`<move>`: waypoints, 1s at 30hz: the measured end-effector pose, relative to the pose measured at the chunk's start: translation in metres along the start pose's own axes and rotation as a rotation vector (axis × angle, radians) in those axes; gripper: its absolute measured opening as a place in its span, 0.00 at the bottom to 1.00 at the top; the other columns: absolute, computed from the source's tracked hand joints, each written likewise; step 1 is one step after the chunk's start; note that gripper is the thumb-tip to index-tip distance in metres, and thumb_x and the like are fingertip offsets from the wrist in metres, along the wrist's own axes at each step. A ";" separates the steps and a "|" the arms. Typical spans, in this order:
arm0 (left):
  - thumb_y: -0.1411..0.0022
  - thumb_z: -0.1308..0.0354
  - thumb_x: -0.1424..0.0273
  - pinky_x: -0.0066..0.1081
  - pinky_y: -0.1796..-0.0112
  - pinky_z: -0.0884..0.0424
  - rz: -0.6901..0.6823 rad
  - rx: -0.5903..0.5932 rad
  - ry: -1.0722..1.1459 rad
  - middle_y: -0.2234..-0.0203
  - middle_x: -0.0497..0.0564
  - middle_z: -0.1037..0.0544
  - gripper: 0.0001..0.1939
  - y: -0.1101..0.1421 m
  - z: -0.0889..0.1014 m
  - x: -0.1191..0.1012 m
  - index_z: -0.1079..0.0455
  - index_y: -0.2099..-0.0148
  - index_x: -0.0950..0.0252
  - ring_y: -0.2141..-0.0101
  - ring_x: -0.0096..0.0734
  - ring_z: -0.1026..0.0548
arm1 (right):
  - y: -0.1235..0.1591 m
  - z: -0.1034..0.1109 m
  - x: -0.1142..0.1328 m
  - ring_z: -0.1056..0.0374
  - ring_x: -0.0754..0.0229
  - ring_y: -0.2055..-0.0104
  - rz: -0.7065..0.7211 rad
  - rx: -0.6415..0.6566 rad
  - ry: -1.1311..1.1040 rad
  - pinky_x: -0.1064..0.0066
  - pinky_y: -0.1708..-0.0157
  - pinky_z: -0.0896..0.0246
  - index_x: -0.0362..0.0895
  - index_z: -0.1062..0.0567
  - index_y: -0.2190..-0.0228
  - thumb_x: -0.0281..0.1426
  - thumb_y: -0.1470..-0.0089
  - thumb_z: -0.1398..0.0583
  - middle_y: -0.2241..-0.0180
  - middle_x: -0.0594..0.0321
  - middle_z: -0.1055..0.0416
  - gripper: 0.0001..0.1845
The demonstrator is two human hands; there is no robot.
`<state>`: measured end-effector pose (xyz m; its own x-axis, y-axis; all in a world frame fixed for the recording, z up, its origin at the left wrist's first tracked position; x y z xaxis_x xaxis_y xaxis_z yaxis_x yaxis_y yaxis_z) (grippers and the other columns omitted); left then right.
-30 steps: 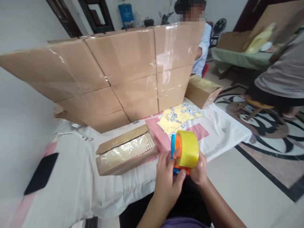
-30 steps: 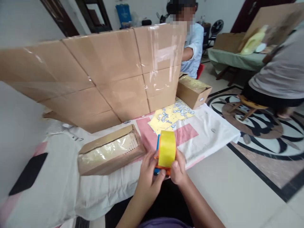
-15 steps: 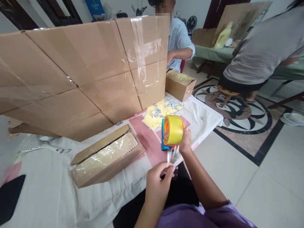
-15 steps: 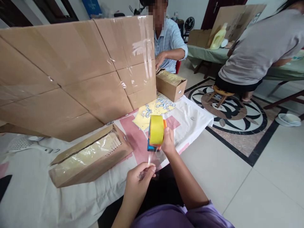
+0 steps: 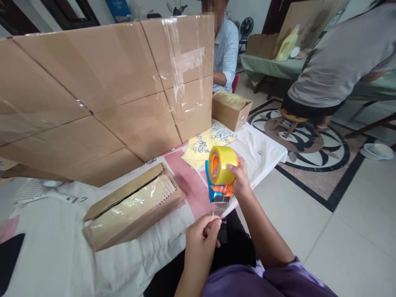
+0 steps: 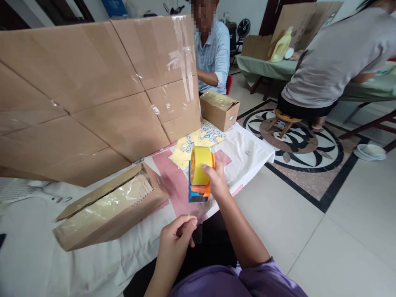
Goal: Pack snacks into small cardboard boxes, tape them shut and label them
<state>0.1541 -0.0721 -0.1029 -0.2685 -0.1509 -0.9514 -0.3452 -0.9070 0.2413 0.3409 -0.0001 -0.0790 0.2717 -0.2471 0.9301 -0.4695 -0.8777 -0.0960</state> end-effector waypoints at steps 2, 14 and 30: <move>0.37 0.39 0.56 0.24 0.78 0.32 0.016 -0.016 0.004 0.80 0.46 0.26 0.16 0.000 -0.002 0.005 0.20 0.64 0.63 0.83 0.26 0.28 | 0.000 -0.001 0.006 0.28 0.54 0.75 -0.029 0.032 0.007 0.64 0.75 0.31 0.47 0.24 0.65 0.49 0.54 0.30 0.75 0.62 0.24 0.22; 0.41 0.36 0.53 0.23 0.81 0.35 0.130 0.156 0.055 0.75 0.49 0.21 0.18 -0.016 -0.006 0.021 0.20 0.64 0.65 0.84 0.24 0.29 | 0.015 0.026 0.013 0.22 0.53 0.63 -0.202 0.206 -0.033 0.63 0.62 0.24 0.43 0.20 0.62 0.42 0.50 0.29 0.64 0.55 0.18 0.18; 0.27 0.52 0.70 0.29 0.76 0.38 -0.852 0.074 -0.733 0.79 0.47 0.25 0.17 0.041 -0.004 0.046 0.22 0.64 0.57 0.81 0.26 0.29 | 0.099 0.056 0.015 0.27 0.53 0.78 -0.491 0.516 -0.208 0.65 0.74 0.31 0.42 0.22 0.75 0.55 0.44 0.41 0.82 0.57 0.28 0.29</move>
<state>0.1307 -0.1182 -0.1377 -0.3747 0.7963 -0.4748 -0.7142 -0.5745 -0.3999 0.3457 -0.1136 -0.0949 0.5265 0.1962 0.8272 0.1880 -0.9758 0.1118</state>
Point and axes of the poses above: each hand's wrist, its own y-axis away from the middle knuckle, its own z-axis out of the back of the hand, x = y × z, the point moved 3 cm from there along -y, towards the middle knuckle
